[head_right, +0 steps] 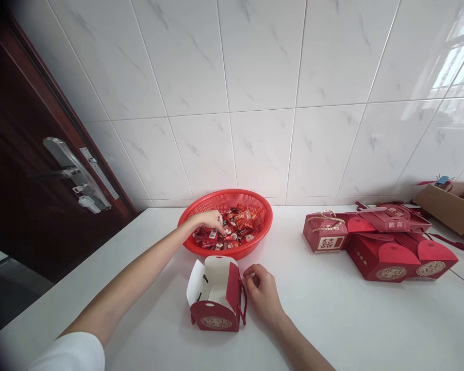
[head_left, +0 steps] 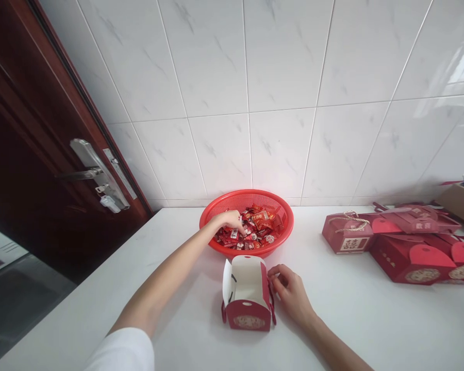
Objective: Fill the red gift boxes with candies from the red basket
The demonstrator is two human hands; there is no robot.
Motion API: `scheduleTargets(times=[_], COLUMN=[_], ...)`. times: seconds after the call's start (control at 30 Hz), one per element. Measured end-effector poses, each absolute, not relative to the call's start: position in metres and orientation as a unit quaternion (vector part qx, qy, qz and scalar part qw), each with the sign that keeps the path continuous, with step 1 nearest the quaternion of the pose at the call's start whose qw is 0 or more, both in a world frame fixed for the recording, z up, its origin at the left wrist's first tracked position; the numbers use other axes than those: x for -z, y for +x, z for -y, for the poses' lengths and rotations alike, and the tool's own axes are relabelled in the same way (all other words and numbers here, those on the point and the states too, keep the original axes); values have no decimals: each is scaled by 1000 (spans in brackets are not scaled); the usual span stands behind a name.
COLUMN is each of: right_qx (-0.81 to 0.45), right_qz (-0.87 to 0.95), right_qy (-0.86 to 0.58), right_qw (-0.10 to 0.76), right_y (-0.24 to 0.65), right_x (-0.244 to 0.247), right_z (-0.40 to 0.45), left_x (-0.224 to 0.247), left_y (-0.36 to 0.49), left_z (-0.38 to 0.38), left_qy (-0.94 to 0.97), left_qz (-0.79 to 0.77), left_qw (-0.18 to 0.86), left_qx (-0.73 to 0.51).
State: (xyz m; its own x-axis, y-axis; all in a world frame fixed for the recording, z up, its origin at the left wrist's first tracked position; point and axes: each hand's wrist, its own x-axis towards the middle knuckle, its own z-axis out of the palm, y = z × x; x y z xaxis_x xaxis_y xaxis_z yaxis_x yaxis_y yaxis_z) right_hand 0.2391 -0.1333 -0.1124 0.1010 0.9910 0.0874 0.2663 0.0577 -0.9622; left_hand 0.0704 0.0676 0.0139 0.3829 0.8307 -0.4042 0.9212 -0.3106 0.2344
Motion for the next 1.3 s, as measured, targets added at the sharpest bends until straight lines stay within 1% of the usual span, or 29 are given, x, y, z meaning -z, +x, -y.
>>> scheduleTargets(times=[0.07,0.2,0.27,0.47,0.67,0.83,1.07,1.3], right_qx=[-379,-374,-374,-376,-377,-375,-376,-373], right_qz=[552,554,554,553,558,559,557,554], right_qy=[-570,-568,-568,-572,-571,-572,-570,-569], right_qw=[476,480,480,474,470,468,473,480], right_y=[239,239,239,239,240,240,239,239], right_x=[112,111,111,111,110,111,110,109], right_z=[134,134,134,133,134,133,134,134], left_x=[-17,-25,-28,-32,-26,-17,-7,-5], left_y=[68,62,59,48,47,58,75,81], left_z=[-66,-55,-50,-48,-54,-60,-60,-51], left_qy=[822,866,883,889,844,812,827,830], left_qz=[-523,-468,-435,-395,-456,-490,-475,-489], left_qw=[211,175,170,233,281,317,297,263], left_qx=[75,-23,-47,4,-29,-12,48,44])
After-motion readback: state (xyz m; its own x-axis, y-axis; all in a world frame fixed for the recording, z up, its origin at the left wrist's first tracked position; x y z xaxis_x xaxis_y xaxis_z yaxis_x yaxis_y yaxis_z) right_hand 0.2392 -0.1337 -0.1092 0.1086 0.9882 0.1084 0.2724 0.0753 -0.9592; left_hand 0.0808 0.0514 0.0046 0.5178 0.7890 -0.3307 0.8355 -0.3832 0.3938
